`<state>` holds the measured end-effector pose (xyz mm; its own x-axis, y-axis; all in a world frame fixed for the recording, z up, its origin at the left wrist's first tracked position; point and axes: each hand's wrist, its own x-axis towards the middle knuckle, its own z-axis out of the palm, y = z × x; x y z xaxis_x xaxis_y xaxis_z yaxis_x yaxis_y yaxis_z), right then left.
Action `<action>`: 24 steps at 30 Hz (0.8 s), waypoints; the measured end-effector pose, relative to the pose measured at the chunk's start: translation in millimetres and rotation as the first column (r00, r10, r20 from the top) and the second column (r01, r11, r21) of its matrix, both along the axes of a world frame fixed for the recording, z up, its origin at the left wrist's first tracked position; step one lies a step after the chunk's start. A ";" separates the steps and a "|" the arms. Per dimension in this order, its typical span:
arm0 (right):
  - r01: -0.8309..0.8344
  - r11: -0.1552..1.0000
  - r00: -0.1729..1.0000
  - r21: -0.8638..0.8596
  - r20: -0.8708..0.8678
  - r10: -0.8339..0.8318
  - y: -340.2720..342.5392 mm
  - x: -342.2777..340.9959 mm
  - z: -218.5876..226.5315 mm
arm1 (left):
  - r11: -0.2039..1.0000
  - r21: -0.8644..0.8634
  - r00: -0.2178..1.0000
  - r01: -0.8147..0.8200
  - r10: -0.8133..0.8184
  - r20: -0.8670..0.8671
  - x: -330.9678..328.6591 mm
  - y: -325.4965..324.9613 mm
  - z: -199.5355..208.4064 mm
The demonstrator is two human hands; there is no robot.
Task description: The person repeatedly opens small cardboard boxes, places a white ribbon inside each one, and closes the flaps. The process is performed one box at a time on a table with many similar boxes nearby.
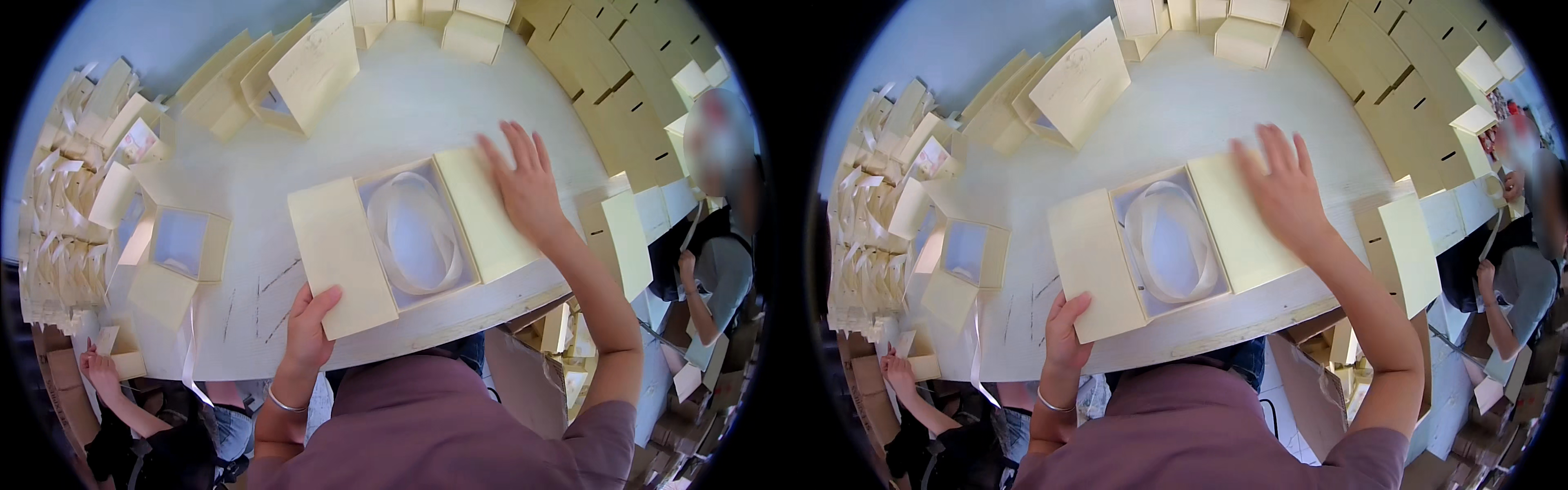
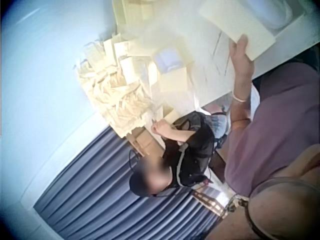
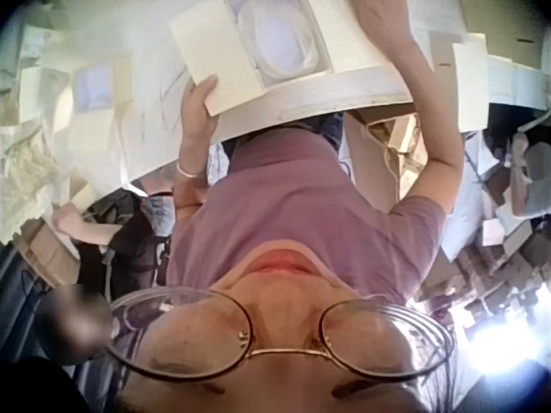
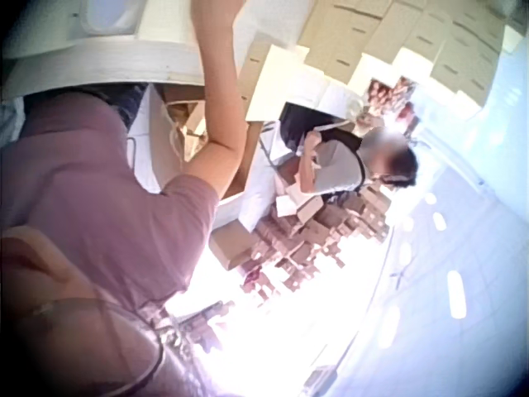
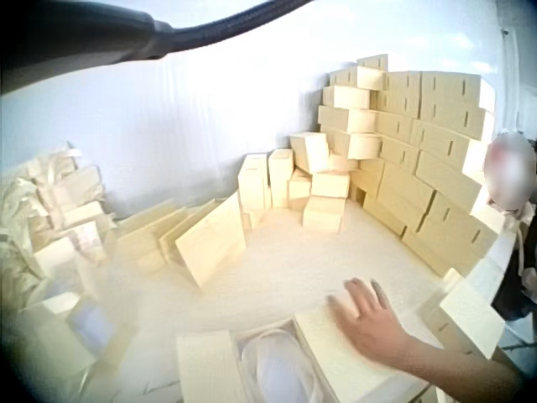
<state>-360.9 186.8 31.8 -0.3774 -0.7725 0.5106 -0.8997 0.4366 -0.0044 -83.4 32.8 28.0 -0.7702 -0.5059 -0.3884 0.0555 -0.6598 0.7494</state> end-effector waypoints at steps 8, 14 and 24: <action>-0.255 0.743 0.896 0.619 -0.136 0.422 -63.4 53.7 22.1 | 0.964 -0.201 0.982 0.175 -0.156 0.104 -7.9 14.3 22.8; -0.068 0.669 0.911 0.740 -0.228 0.345 -74.6 60.6 21.2 | 0.933 -0.243 0.964 0.265 -0.253 0.077 -8.8 10.4 20.3; 0.239 0.778 0.074 -0.581 0.810 0.582 9.7 -12.0 140.2 | 0.930 -0.252 0.964 0.268 -0.257 0.076 -11.5 8.1 20.4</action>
